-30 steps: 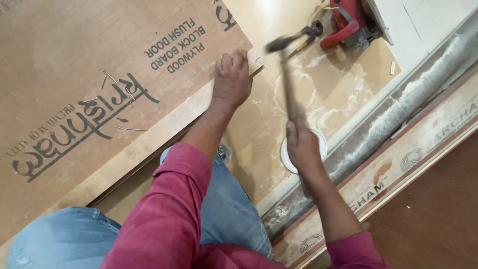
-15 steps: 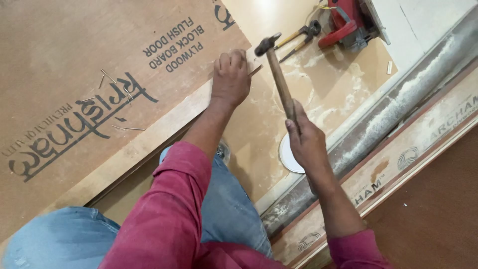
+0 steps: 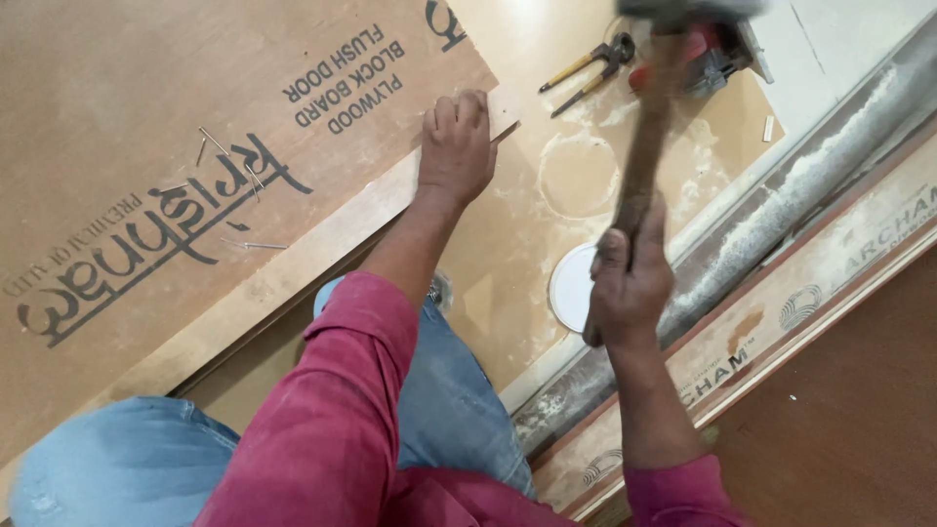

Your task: Applying adhesive to wood strips and nailing them onto a plywood board as part of furniture construction.

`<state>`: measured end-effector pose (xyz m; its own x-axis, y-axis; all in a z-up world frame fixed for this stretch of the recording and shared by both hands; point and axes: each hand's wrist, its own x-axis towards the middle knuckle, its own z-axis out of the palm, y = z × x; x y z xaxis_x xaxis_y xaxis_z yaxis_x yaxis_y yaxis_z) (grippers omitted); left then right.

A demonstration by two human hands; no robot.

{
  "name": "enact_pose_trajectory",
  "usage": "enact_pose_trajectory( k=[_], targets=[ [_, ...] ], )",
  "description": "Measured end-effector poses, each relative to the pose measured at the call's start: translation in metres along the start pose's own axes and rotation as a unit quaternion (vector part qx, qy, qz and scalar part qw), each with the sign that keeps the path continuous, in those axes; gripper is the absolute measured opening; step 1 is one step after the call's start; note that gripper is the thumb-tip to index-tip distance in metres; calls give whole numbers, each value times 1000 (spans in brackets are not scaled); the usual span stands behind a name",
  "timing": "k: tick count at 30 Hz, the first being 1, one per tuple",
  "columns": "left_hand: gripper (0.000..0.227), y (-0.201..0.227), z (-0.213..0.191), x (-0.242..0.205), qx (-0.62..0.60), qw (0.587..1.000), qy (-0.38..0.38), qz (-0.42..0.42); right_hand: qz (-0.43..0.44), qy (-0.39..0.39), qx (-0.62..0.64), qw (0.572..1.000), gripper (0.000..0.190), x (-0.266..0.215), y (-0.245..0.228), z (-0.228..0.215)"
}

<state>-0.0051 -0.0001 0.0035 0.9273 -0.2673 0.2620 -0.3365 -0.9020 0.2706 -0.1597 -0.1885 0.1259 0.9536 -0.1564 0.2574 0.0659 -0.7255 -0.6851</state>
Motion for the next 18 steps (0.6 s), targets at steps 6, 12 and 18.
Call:
enact_pose_trajectory(
  k=[6,12,18],
  targets=[
    [62,-2,14,-2,27,999,34,4,21,-61,-64,996,60,-15,36,29],
    [59,0,1,-1,-2,1000,11,-2,-79,-10,-84,993,54,-17,21,22],
    [54,-2,13,-4,14,999,44,0,-24,-134,-188,973,58,-8,23,22]
  ],
)
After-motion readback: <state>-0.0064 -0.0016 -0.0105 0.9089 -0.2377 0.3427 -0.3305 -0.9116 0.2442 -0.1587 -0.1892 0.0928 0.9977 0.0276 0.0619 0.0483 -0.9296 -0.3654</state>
